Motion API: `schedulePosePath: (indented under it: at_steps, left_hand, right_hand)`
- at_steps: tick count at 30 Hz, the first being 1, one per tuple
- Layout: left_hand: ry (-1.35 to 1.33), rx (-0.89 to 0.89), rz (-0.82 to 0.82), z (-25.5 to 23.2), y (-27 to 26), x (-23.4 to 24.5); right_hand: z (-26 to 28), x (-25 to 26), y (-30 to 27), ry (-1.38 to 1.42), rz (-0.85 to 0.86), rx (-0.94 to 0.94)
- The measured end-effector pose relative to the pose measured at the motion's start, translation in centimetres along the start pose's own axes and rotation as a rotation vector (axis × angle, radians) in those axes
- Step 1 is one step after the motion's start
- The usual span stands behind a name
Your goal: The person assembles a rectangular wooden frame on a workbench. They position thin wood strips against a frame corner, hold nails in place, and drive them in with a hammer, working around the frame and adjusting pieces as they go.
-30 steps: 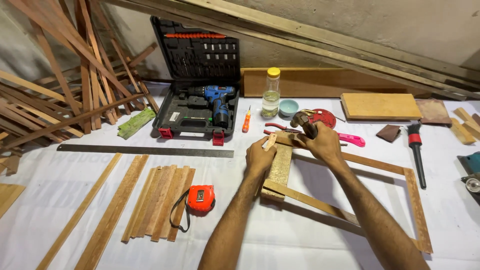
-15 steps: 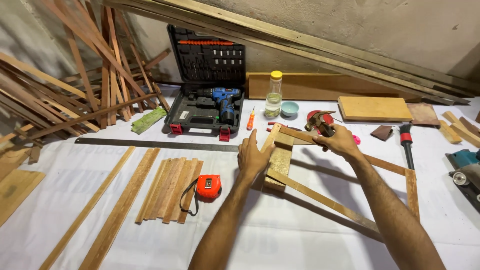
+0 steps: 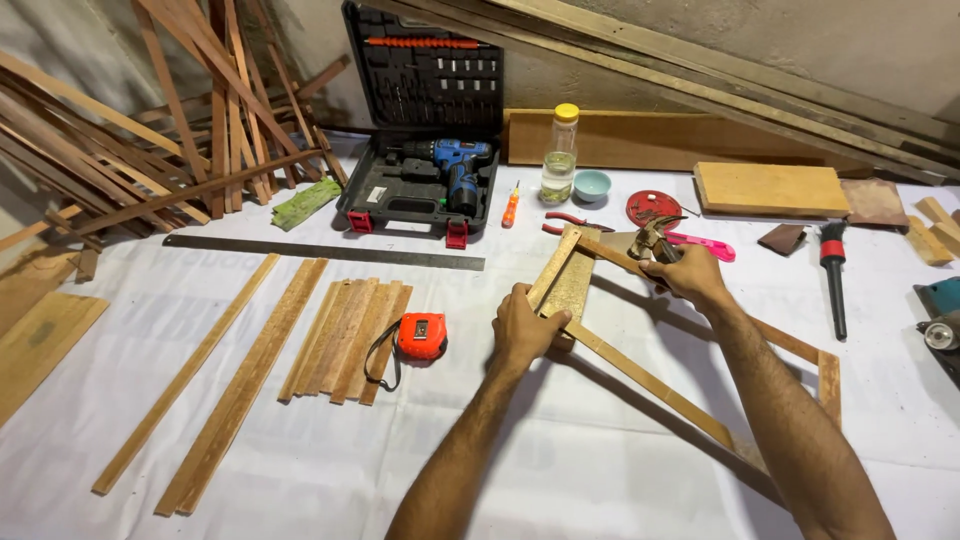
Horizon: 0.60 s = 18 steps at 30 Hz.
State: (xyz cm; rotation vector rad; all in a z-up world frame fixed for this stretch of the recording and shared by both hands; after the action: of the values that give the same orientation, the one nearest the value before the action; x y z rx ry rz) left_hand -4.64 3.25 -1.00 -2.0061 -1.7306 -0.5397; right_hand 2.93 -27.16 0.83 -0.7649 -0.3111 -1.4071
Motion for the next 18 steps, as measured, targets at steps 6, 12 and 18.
schedulePosePath:
  at_steps: [6, 12, 18]
  left_hand:
    - [-0.035, 0.025, 0.011, 0.9, 1.2, 1.8]
    - [-0.051, 0.001, 0.047, 0.8, 2.3, 1.6]
    - [-0.342, 0.151, 0.203, 0.4, 1.6, 2.4]
  right_hand:
    - [0.2, 0.7, -0.2, 0.202, 0.012, -0.031]
    - [-0.2, 0.6, -0.8, 0.240, -0.011, -0.072]
    - [-0.1, 0.7, -2.9, 0.242, -0.023, -0.097]
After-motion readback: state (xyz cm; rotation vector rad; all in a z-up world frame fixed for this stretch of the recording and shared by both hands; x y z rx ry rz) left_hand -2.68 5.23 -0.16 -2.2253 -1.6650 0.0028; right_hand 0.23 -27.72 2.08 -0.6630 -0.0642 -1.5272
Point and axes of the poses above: each hand's wrist, its own y-axis towards the middle knuckle, its own x-axis out of the back of the hand, z = x × y, the point moved 7 cm from there along y, towards the middle knuckle, and after that the axes turned 14 degrees about z, right-handed, at the moved point
